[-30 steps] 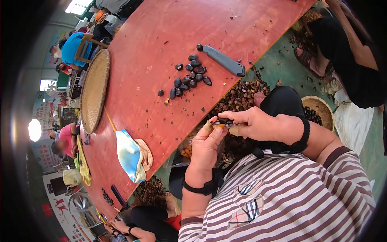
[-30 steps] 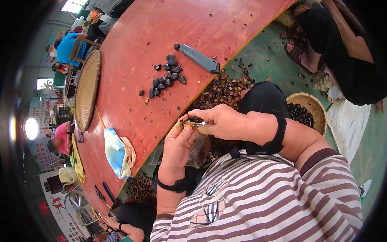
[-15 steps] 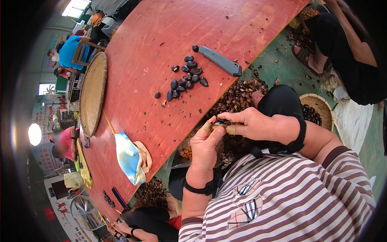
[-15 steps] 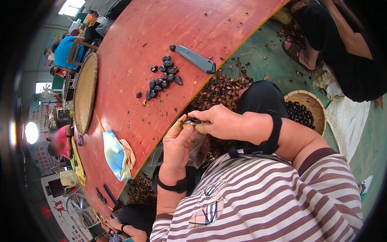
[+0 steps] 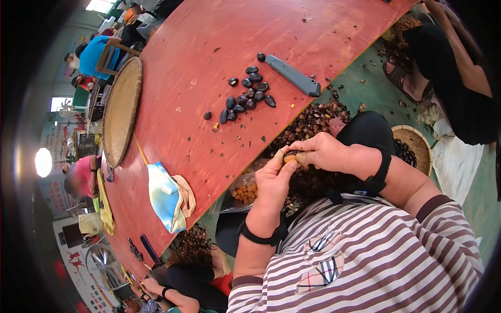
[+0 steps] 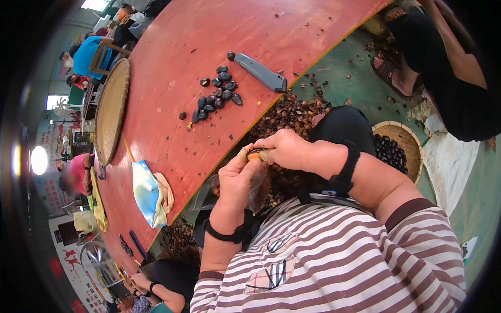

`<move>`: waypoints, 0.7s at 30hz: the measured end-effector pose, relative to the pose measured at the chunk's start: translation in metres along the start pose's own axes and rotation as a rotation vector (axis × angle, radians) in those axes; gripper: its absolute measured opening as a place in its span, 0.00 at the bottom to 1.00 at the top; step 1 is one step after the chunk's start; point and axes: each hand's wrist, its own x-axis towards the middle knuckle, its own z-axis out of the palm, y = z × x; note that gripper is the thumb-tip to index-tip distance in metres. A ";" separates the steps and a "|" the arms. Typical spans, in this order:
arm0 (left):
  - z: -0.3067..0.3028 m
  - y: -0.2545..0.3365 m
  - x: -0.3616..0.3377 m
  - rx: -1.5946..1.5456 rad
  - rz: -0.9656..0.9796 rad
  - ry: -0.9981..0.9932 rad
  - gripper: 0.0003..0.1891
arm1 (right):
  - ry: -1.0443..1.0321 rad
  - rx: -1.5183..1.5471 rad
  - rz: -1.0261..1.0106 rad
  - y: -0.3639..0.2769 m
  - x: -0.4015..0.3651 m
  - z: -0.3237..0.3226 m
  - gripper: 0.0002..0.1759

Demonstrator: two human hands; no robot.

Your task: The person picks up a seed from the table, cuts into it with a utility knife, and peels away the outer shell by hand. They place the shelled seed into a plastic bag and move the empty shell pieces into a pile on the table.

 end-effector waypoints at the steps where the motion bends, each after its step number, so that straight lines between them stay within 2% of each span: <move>1: 0.001 0.001 0.001 -0.020 -0.014 -0.003 0.18 | -0.006 -0.022 -0.009 0.000 0.001 -0.002 0.13; 3: 0.002 0.008 -0.001 -0.087 -0.063 -0.013 0.19 | 0.023 -0.061 0.001 -0.006 -0.001 -0.002 0.13; 6: 0.002 0.013 -0.006 -0.156 -0.098 0.020 0.20 | 0.102 -0.418 -0.249 0.010 -0.001 0.000 0.13; 10: -0.011 0.016 -0.023 -0.094 -0.132 0.014 0.20 | 0.240 -0.359 -0.449 0.010 0.002 -0.011 0.15; 12: -0.020 0.014 -0.030 -0.072 -0.151 0.035 0.19 | 0.227 -0.557 -0.274 0.001 -0.003 -0.018 0.17; 13: -0.038 0.015 -0.044 0.048 -0.181 0.055 0.19 | 0.205 -0.611 -0.264 0.005 -0.006 -0.022 0.18; 15: -0.055 0.013 -0.052 0.099 -0.177 0.145 0.17 | 0.164 -0.716 -0.245 0.012 -0.011 -0.033 0.21; 16: -0.065 0.010 -0.054 0.154 -0.162 0.183 0.17 | 0.128 -0.737 -0.144 0.006 -0.009 -0.040 0.22; 19: -0.089 0.002 -0.057 0.455 -0.180 0.291 0.17 | 0.104 -0.795 -0.189 0.001 -0.008 -0.053 0.17; 21: -0.086 0.011 -0.052 0.375 -0.119 0.313 0.16 | 0.095 -0.830 -0.218 0.004 -0.005 -0.061 0.14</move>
